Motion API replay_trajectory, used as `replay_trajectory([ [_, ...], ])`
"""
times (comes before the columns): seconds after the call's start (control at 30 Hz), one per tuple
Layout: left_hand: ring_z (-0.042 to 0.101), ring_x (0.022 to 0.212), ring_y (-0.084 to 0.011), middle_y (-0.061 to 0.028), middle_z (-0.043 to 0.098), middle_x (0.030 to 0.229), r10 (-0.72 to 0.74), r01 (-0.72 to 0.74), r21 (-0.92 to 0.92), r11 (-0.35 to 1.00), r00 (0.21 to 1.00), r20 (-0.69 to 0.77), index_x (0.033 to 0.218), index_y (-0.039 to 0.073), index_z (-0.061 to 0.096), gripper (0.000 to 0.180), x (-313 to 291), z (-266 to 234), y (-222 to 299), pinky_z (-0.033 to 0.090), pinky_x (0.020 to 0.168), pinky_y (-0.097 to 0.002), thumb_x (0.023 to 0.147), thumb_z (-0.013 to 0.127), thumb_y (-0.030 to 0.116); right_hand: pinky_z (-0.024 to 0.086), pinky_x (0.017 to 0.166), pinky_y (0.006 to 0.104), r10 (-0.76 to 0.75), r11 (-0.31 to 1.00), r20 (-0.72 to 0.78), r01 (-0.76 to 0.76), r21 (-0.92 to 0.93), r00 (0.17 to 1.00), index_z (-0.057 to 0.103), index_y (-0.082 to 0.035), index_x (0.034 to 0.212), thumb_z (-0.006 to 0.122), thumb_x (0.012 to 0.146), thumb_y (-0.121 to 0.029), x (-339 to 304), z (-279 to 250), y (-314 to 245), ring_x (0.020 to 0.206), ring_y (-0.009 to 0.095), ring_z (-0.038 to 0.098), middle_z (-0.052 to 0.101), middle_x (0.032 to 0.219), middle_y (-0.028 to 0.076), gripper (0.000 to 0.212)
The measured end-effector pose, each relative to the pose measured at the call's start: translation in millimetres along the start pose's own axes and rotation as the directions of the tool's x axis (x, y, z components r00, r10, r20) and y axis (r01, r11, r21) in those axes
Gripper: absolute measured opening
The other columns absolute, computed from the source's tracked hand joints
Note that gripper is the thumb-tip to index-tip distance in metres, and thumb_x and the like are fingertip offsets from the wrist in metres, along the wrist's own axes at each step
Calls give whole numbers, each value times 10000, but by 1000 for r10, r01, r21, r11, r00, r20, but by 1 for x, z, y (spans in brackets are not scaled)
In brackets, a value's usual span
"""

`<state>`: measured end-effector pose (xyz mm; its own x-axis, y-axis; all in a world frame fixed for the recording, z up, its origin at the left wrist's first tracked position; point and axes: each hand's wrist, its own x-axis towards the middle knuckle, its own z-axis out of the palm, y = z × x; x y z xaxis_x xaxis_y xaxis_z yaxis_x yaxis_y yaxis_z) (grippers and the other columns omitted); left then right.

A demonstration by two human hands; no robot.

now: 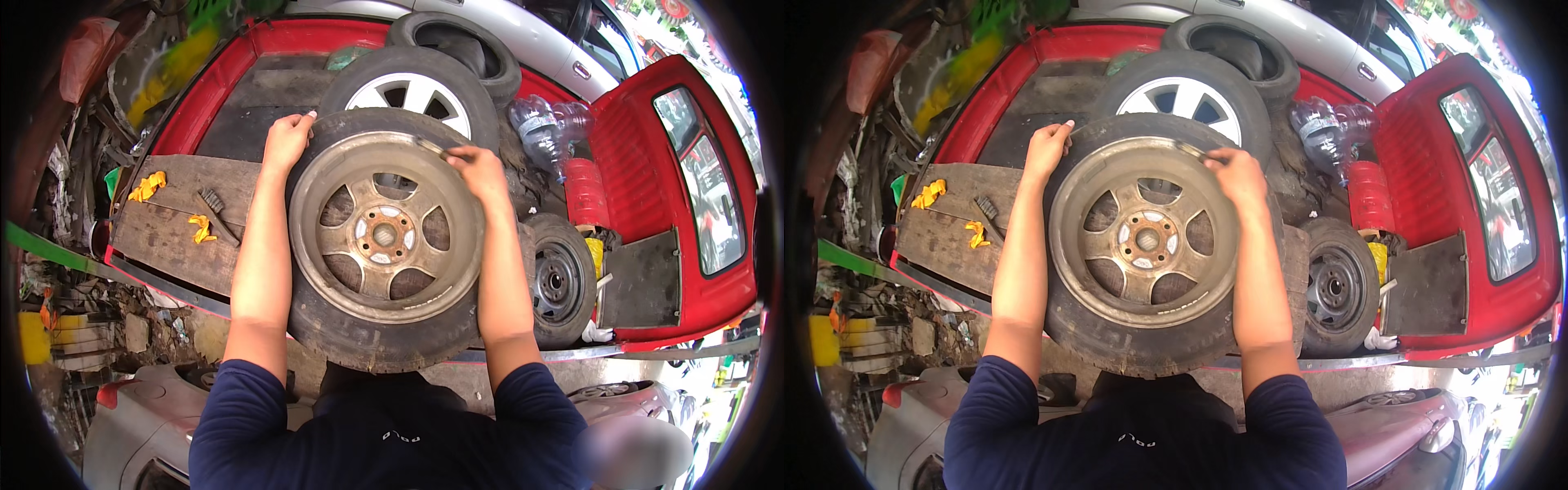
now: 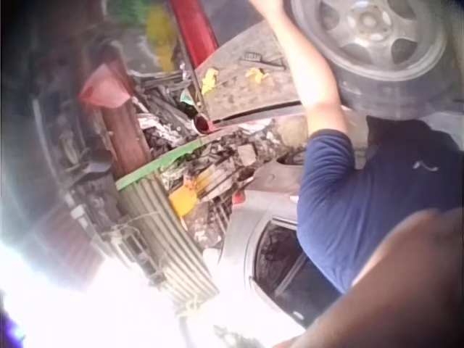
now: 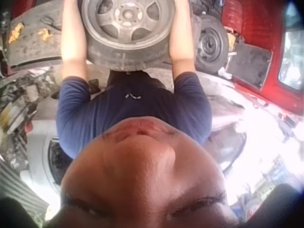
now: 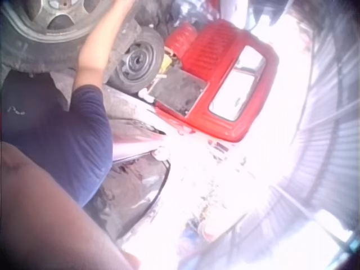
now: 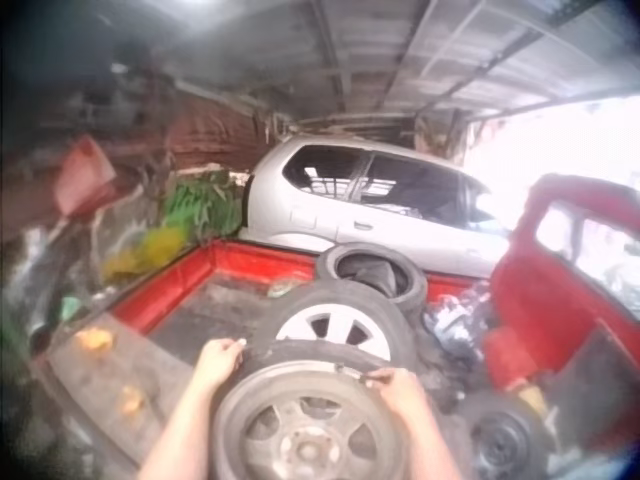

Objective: The person uses a metal scraper to remove debris from the rim of a car tire, then wipes the rim with a yellow cloth. The tire is positioned on the open trunk of a red car.

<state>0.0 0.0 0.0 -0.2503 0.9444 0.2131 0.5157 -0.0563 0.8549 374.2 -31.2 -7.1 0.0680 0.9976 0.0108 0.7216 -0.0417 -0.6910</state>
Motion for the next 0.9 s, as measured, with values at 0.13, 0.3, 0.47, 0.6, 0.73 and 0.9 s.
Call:
replay_trajectory([
  [0.13, 591, 586, -168, -85, 617, 594, -3, 3, 0, 1000, 1000, 14, 737, -20, 693, 496, -6, 9, 1, 462, 624, -338, 947, 645, 427, 559, 926, 438, -29, 999, -44, 28, -37, 999, 777, -262, 1166, 758, 894, -349, -9, 16, -13, 1049, 316, 728, 763, 1101, 136, 286],
  [0.3, 594, 593, -164, -81, 627, 607, -10, 10, -9, 1000, 1000, 8, 744, -20, 696, 482, -5, 3, 3, 464, 627, -336, 949, 644, 413, 549, 947, 442, -108, 993, -66, 105, -48, 992, 776, -263, 1162, 747, 910, -352, -9, 32, -21, 1063, 323, 722, 763, 1096, 138, 269],
  [0.47, 596, 596, -157, -75, 632, 614, 9, -9, -9, 1000, 1000, 7, 747, -15, 700, 481, -1, 3, 3, 466, 629, -333, 951, 646, 417, 555, 931, 438, -55, 998, -32, 55, -1, 998, 777, -244, 1168, 754, 906, -360, -4, 11, -12, 1053, 302, 729, 766, 1099, 129, 287],
  [0.6, 596, 597, -151, -72, 629, 611, 8, -8, -15, 1000, 1000, 15, 747, -10, 701, 484, -5, 4, 5, 465, 629, -335, 953, 643, 425, 557, 910, 415, -97, 990, -73, 89, -108, 993, 768, -224, 1186, 739, 912, -381, -14, 47, -37, 1013, 332, 729, 757, 1065, 160, 317],
  [0.73, 596, 596, -152, -73, 628, 609, -19, 19, -19, 1000, 1000, -6, 747, -12, 700, 477, -4, -3, 3, 466, 631, -333, 952, 646, 416, 551, 937, 442, -62, 998, -8, 62, -24, 998, 777, -262, 1168, 730, 921, -363, -3, 17, -20, 1063, 306, 724, 766, 1098, 130, 270],
  [0.9, 582, 592, -149, -63, 617, 601, 2, -2, 3, 1000, 1000, 4, 744, -10, 695, 476, -4, 2, 3, 457, 627, -328, 951, 651, 416, 551, 932, 441, -93, 996, -75, 92, -18, 993, 777, -253, 1169, 734, 918, -356, -8, 44, -28, 1033, 319, 729, 765, 1069, 140, 274],
])
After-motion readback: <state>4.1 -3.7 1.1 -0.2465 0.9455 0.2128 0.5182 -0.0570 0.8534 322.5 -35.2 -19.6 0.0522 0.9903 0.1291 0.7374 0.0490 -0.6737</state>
